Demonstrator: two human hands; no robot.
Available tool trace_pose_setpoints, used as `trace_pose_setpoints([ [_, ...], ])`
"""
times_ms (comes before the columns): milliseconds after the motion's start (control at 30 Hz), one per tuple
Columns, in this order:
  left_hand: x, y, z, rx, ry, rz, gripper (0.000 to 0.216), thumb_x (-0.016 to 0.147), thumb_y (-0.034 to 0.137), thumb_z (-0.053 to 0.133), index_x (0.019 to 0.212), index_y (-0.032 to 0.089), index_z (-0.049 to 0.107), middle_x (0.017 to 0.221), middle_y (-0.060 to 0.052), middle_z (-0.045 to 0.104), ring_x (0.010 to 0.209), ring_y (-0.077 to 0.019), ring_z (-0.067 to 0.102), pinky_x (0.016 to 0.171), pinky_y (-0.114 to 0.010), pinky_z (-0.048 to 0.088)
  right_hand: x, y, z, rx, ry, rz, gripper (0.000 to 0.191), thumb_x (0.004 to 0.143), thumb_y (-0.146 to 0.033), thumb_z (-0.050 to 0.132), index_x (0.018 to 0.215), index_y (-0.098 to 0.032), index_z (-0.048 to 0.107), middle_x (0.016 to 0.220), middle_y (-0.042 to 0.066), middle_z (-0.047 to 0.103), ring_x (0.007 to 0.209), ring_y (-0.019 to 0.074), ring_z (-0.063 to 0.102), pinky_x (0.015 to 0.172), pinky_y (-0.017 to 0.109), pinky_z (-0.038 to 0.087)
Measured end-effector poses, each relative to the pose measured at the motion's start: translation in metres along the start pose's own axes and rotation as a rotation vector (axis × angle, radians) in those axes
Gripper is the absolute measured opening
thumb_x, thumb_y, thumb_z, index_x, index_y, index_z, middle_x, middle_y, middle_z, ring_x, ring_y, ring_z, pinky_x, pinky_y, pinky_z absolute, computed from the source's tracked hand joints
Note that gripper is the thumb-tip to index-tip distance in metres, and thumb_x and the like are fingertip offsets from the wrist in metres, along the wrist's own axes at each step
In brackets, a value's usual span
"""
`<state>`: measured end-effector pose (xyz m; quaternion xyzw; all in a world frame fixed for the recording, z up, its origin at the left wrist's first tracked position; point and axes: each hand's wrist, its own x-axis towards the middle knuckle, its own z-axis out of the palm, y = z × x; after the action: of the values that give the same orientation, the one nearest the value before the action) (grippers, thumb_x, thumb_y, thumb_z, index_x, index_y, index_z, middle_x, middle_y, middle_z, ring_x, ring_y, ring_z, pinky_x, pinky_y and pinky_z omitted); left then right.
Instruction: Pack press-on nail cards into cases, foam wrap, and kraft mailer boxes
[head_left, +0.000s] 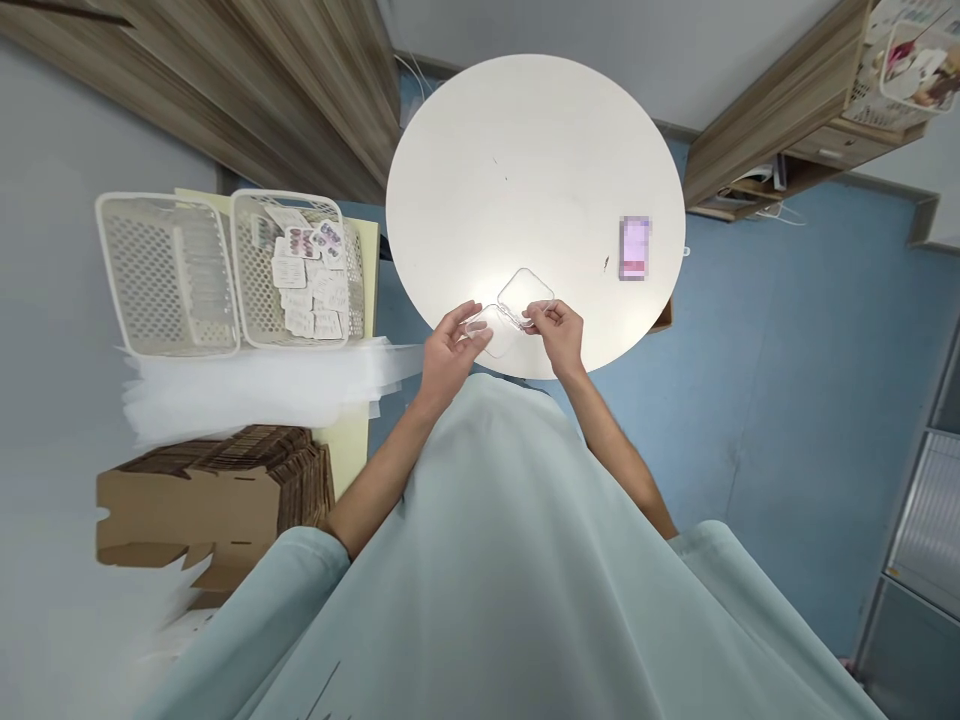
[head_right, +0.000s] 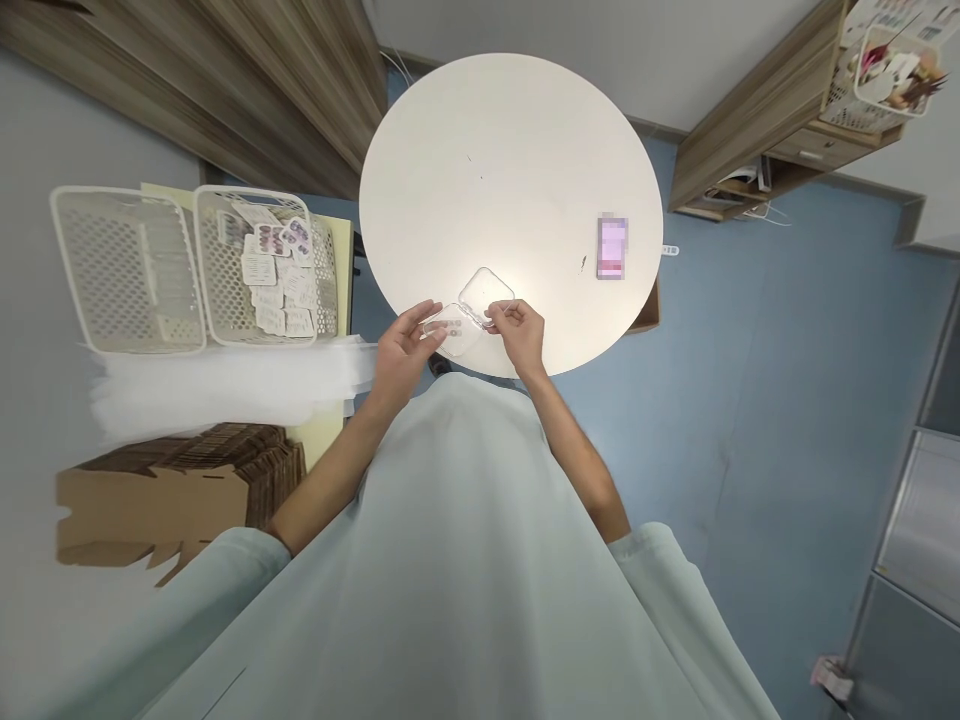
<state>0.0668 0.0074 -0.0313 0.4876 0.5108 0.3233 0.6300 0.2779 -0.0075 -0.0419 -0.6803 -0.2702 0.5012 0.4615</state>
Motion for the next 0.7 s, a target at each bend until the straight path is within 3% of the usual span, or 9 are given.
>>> trace_pose_setpoints([
  [100,0.006,-0.002,-0.006,-0.011,0.048,-0.064,0.073,0.096,0.060,0.083,0.155,0.022,0.066,0.163,-0.021,0.067,0.140,-0.0357,0.073,0.118,-0.052,0.061,0.008,0.000,-0.001,0.021,-0.063,-0.024,0.054,0.086,-0.075,0.086,0.089,-0.024,0.069,0.100,0.005,0.082,0.092,0.0203,0.080,0.088,0.039,0.072],
  [233,0.010,-0.001,-0.013,-0.047,0.030,-0.109,0.072,0.088,0.049,0.090,0.152,0.021,0.070,0.163,-0.021,0.068,0.125,-0.0320,0.079,0.113,-0.050,0.062,0.015,0.001,-0.001,0.040,-0.119,-0.021,0.054,0.084,-0.073,0.090,0.089,-0.024,0.070,0.097,0.004,0.082,0.087,0.0175,0.078,0.083,0.034,0.071],
  [467,0.015,0.005,-0.031,-0.110,-0.057,-0.253,0.070,0.090,0.041,0.089,0.154,0.019,0.070,0.170,-0.021,0.063,0.135,-0.0351,0.076,0.111,-0.049,0.064,0.032,-0.005,0.007,0.041,-0.377,0.021,0.059,0.073,-0.073,0.099,0.089,-0.021,0.076,0.090,0.003,0.082,0.080,0.0151,0.076,0.077,0.030,0.070],
  [567,0.017,0.001,-0.044,-0.158,-0.070,-0.281,0.067,0.088,0.039,0.092,0.149,0.018,0.073,0.158,-0.021,0.073,0.133,-0.0348,0.077,0.111,-0.049,0.065,0.039,-0.006,0.023,0.004,-0.470,0.049,0.063,0.070,-0.076,0.101,0.088,-0.020,0.077,0.088,0.003,0.082,0.076,0.0148,0.076,0.074,0.028,0.069],
  [700,0.010,-0.008,-0.068,-0.221,0.055,-0.338,0.056,0.086,0.035,0.094,0.137,0.017,0.078,0.143,-0.018,0.081,0.126,-0.0326,0.080,0.111,-0.046,0.065,0.058,0.008,0.043,-0.107,-0.521,0.034,0.061,0.087,-0.081,0.088,0.097,-0.021,0.079,0.101,0.006,0.085,0.076,0.0158,0.078,0.070,0.028,0.067],
])
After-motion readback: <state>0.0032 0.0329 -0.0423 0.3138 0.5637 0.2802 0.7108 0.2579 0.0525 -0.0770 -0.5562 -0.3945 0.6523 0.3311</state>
